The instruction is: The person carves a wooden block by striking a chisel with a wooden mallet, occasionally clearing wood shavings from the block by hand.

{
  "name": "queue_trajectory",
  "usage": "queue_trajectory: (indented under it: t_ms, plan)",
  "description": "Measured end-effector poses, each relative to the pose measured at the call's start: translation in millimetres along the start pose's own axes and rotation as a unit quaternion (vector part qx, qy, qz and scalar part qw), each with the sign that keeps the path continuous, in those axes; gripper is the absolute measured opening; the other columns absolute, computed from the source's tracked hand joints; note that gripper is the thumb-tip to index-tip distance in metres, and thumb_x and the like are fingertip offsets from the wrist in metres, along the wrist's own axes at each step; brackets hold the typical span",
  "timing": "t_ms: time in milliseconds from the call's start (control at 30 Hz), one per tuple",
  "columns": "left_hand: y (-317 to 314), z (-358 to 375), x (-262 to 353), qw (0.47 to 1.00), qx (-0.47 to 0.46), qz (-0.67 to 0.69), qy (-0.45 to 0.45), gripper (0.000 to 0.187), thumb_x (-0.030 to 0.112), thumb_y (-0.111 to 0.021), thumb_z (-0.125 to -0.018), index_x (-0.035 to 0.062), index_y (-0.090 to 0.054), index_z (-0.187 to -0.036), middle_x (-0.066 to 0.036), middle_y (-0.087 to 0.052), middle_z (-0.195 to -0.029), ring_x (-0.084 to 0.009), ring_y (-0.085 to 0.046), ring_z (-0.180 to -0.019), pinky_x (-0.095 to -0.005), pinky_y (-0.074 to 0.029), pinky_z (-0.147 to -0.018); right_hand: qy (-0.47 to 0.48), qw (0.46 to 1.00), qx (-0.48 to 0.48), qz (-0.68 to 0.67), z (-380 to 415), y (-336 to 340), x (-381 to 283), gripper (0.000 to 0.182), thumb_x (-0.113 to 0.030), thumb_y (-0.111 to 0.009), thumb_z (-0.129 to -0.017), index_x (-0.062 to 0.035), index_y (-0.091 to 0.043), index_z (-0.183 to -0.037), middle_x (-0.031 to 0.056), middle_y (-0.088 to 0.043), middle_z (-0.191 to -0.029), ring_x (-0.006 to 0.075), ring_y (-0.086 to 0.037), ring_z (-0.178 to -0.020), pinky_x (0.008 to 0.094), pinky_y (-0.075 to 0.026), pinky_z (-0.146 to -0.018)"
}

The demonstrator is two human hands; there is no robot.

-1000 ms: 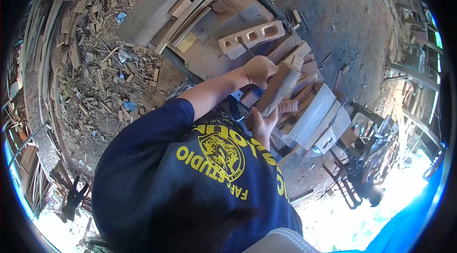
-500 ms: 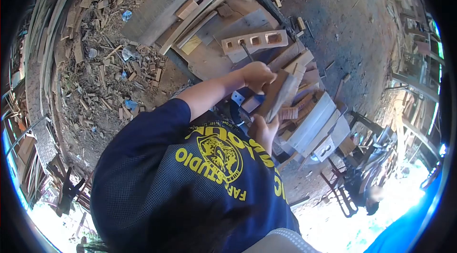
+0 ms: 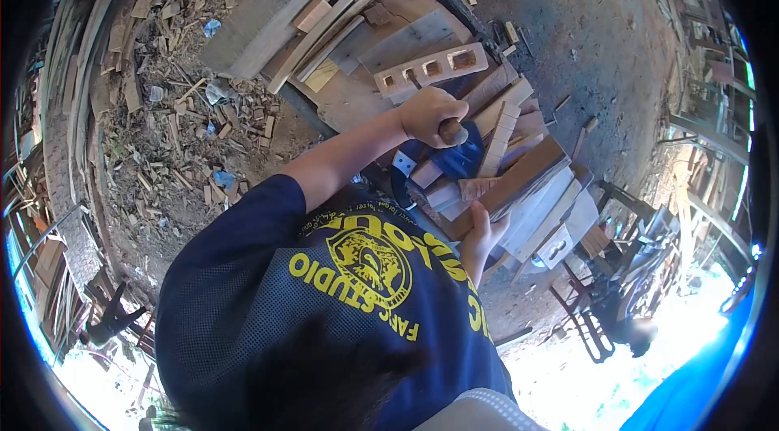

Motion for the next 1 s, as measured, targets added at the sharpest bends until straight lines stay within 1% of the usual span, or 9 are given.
queue_trajectory:
  t_ms: [267, 567, 700, 767, 800, 867, 900, 967, 1000]
  plan:
    - [-11, -1, -3, 1.000, -0.005, 0.017, 0.001, 0.031, 0.027, -0.075, -0.070, 0.0119, -0.048, -0.073, -0.008, -0.052, -0.056, -0.0329, -0.057, -0.054, -0.0418, -0.042, -0.048, -0.039, 0.999, -0.030, -0.019, 1, 0, 24, 0.046, -0.013, -0.071, -0.073, 0.0021, -0.054, -0.113, 0.0043, -0.057, -0.088, 0.0138, -0.054, -0.078, 0.0275, -0.044, -0.073]
    - [-4, 0, -5, 0.999, 0.010, -0.006, 0.037, 0.031, 0.029, -0.075, -0.071, 0.0120, -0.050, -0.076, -0.010, -0.054, -0.058, -0.0328, -0.060, -0.056, -0.0417, -0.044, -0.049, -0.039, 0.999, -0.003, 0.017, -2, -3, 14, 0.048, -0.014, -0.071, -0.070, 0.0029, -0.055, -0.112, 0.0058, -0.058, -0.093, 0.0154, -0.055, -0.083, 0.0286, -0.045, -0.078]
    - [1, -6, -8, 0.996, 0.028, 0.011, 0.086, 0.031, 0.029, -0.075, -0.071, 0.0121, -0.049, -0.073, -0.009, -0.054, -0.058, -0.0330, -0.059, -0.055, -0.0406, -0.044, -0.049, -0.038, 0.999, -0.013, 0.010, 0, -9, 10, 0.048, -0.014, -0.071, -0.069, 0.0034, -0.056, -0.111, 0.0059, -0.058, -0.095, 0.0155, -0.055, -0.084, 0.0290, -0.045, -0.080]
    - [6, -10, -13, 0.993, 0.039, 0.029, 0.110, 0.032, 0.028, -0.075, -0.071, 0.0121, -0.048, -0.072, -0.009, -0.054, -0.058, -0.0330, -0.058, -0.055, -0.0400, -0.044, -0.049, -0.011, 1.000, 0.021, 0.019, 4, -14, -7, 0.042, -0.014, -0.071, -0.069, 0.0016, -0.056, -0.105, 0.0080, -0.059, -0.094, 0.0158, -0.056, -0.083, 0.0292, -0.045, -0.076]
    - [9, -12, -16, 0.990, 0.040, 0.052, 0.127, 0.033, 0.024, -0.076, -0.068, 0.0117, -0.046, -0.070, -0.008, -0.052, -0.060, -0.0307, -0.055, -0.055, -0.0382, -0.042, -0.050, -0.012, 1.000, 0.020, 0.020, 5, -15, -16, 0.042, -0.014, -0.071, -0.069, 0.0016, -0.056, -0.105, 0.0080, -0.059, -0.094, 0.0158, -0.056, -0.083, 0.0292, -0.045, -0.076]
    - [12, -14, -23, 0.983, 0.039, 0.092, 0.156, 0.036, 0.019, -0.079, -0.062, 0.0111, -0.044, -0.070, -0.007, -0.049, -0.063, -0.0265, -0.052, -0.056, -0.0357, -0.040, -0.052, 0.108, 0.993, -0.049, -0.021, 7, -12, -44, 0.037, -0.015, -0.073, -0.070, -0.0025, -0.054, -0.099, 0.0097, -0.059, -0.092, 0.0162, -0.057, -0.082, 0.0296, -0.044, -0.072]
    - [13, -14, -26, 0.982, 0.039, 0.096, 0.158, 0.036, 0.019, -0.079, -0.062, 0.0111, -0.044, -0.070, -0.007, -0.049, -0.063, -0.0265, -0.052, -0.056, -0.0357, -0.040, -0.052, 0.272, 0.938, -0.186, 0.110, -13, 13, -39, 0.031, -0.018, -0.073, -0.072, -0.0069, -0.052, -0.091, 0.0100, -0.059, -0.088, 0.0167, -0.058, -0.079, 0.0303, -0.042, -0.067]
    - [12, -16, -28, 0.984, 0.027, 0.101, 0.141, 0.035, 0.025, -0.076, -0.068, 0.0120, -0.044, -0.067, -0.008, -0.052, -0.059, -0.0321, -0.056, -0.055, -0.0389, -0.042, -0.051, 0.277, 0.954, -0.038, -0.111, 12, -40, -109, 0.028, -0.016, -0.072, -0.072, -0.0085, -0.051, -0.089, 0.0081, -0.059, -0.087, 0.0175, -0.058, -0.078, 0.0321, -0.044, -0.069]
    - [9, -14, -28, 0.985, 0.013, 0.094, 0.146, 0.036, 0.026, -0.078, -0.065, 0.0120, -0.045, -0.067, -0.008, -0.053, -0.060, -0.0322, -0.057, -0.056, -0.0392, -0.043, -0.051, 0.279, 0.954, -0.036, -0.105, 27, 38, -71, 0.028, -0.016, -0.072, -0.072, -0.0085, -0.051, -0.089, 0.0081, -0.059, -0.087, 0.0175, -0.058, -0.078, 0.0321, -0.044, -0.069]
Point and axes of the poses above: each hand's wrist, its own z-axis away from the middle knuckle, its own y-axis out of the back of the hand, x = y × z, the point moved 5 cm from there along -z, towards the middle knuckle
